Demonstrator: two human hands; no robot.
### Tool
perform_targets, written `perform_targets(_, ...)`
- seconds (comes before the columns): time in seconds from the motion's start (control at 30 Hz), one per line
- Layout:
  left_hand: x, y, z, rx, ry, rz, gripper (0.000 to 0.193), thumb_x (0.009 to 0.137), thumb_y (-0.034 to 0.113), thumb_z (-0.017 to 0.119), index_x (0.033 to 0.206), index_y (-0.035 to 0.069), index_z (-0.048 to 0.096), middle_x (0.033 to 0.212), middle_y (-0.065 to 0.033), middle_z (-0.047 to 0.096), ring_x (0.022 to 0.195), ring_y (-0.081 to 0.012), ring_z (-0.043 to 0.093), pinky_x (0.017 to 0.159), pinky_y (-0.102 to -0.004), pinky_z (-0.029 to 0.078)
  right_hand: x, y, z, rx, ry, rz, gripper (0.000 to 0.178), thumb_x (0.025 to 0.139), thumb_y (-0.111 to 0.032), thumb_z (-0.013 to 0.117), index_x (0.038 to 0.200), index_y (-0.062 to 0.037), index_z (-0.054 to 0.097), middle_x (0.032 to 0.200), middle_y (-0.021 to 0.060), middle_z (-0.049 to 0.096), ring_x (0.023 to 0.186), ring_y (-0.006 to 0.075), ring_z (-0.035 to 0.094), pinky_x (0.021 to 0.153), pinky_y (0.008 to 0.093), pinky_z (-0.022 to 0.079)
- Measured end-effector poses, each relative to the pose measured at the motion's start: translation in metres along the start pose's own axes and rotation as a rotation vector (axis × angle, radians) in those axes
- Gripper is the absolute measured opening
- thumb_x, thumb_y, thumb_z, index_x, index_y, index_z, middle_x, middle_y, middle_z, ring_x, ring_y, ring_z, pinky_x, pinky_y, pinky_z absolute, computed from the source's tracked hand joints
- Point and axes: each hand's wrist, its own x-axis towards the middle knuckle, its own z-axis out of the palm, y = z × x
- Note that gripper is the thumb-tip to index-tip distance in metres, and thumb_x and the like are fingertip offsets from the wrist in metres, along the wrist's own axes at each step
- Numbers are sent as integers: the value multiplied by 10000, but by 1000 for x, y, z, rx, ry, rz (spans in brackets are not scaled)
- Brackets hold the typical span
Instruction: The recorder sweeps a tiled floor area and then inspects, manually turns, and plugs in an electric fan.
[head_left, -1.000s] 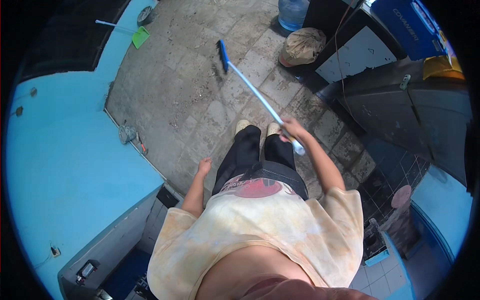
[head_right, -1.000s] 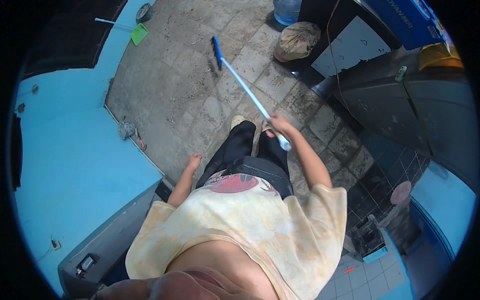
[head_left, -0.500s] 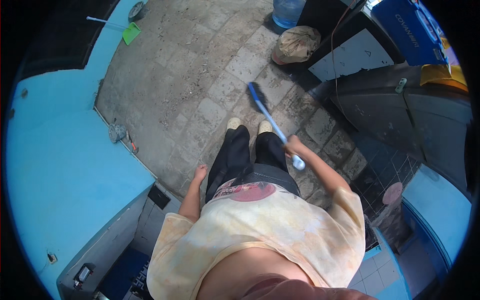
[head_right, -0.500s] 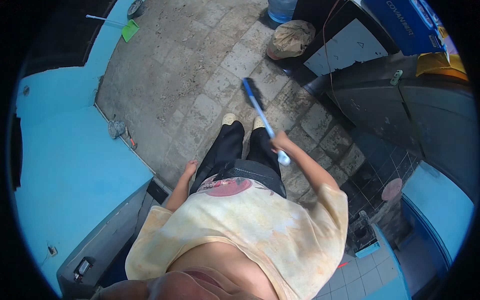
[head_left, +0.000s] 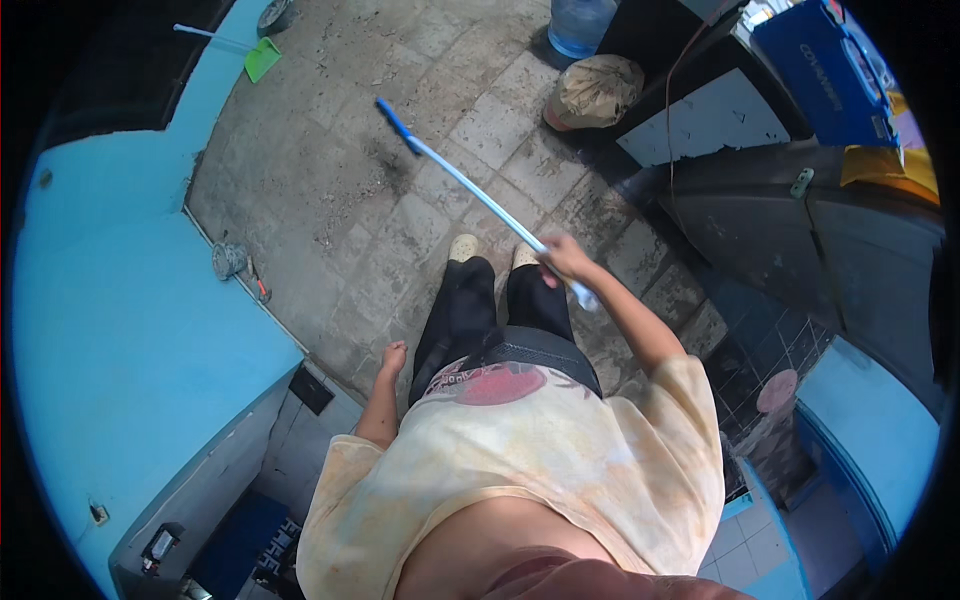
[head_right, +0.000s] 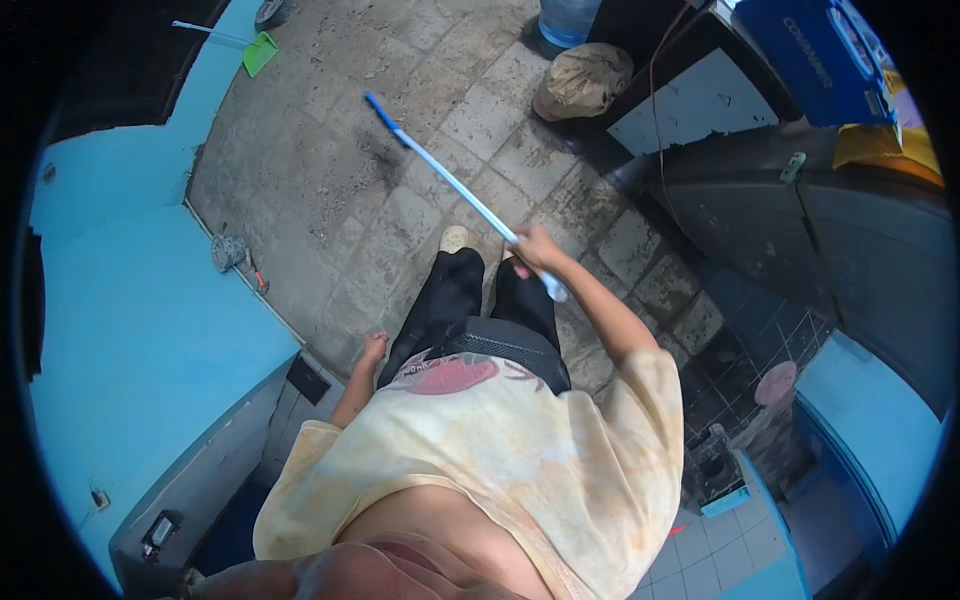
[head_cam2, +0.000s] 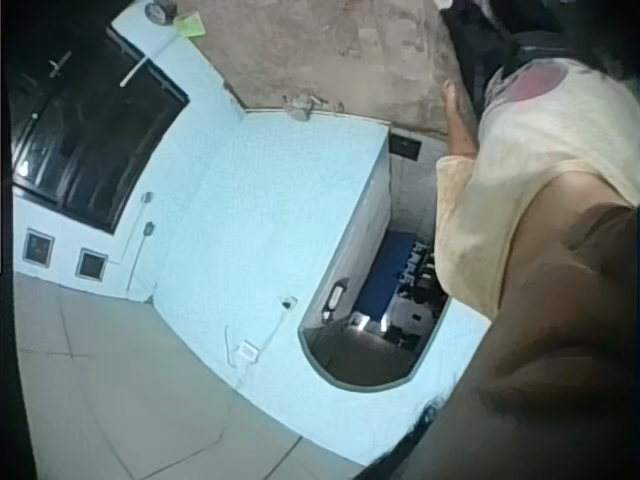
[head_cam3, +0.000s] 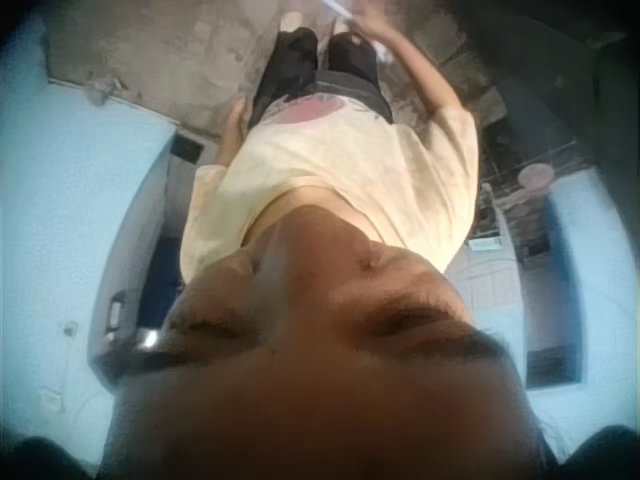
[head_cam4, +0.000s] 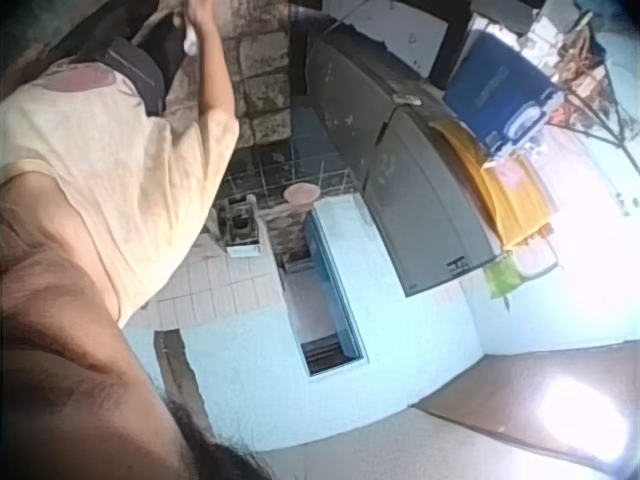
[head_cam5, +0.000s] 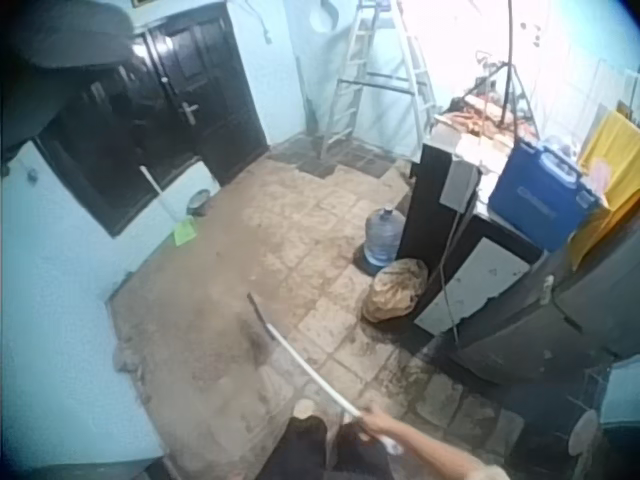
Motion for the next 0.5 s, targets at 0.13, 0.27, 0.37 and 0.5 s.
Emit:
perform_targets(0.13,16,6,15,80,-49,4,304,688,173,515,954,29,547,938,-132,559,905,-231,513,788,-289,374,-97,24,-33,-503,241,76,235,661,-117,513,837,38,533,565,162,541,543,240,568,533,343,436)
perform_targets(0.27,17,37,23,151,-76,20,306,692,181,518,954,25,545,930,-132,562,905,-237,515,788,-293,376,-159,29,-33,-636,333,341,242,645,-82,506,804,100,494,710,248,543,681,343,563,606,385,447)
perform_targets(0.37,18,51,17,210,-33,230,302,699,173,510,959,21,542,941,-133,559,910,-237,514,789,-295,376,-135,56,-48,-417,298,470,240,633,-71,512,765,125,471,653,219,541,577,302,574,483,374,448)
perform_targets(0.5,8,57,7,115,12,220,311,704,161,503,978,16,532,953,-141,553,913,-238,513,791,-295,376,-58,96,-46,-476,302,321,278,605,-96,549,765,116,467,627,182,529,478,241,551,400,335,416)
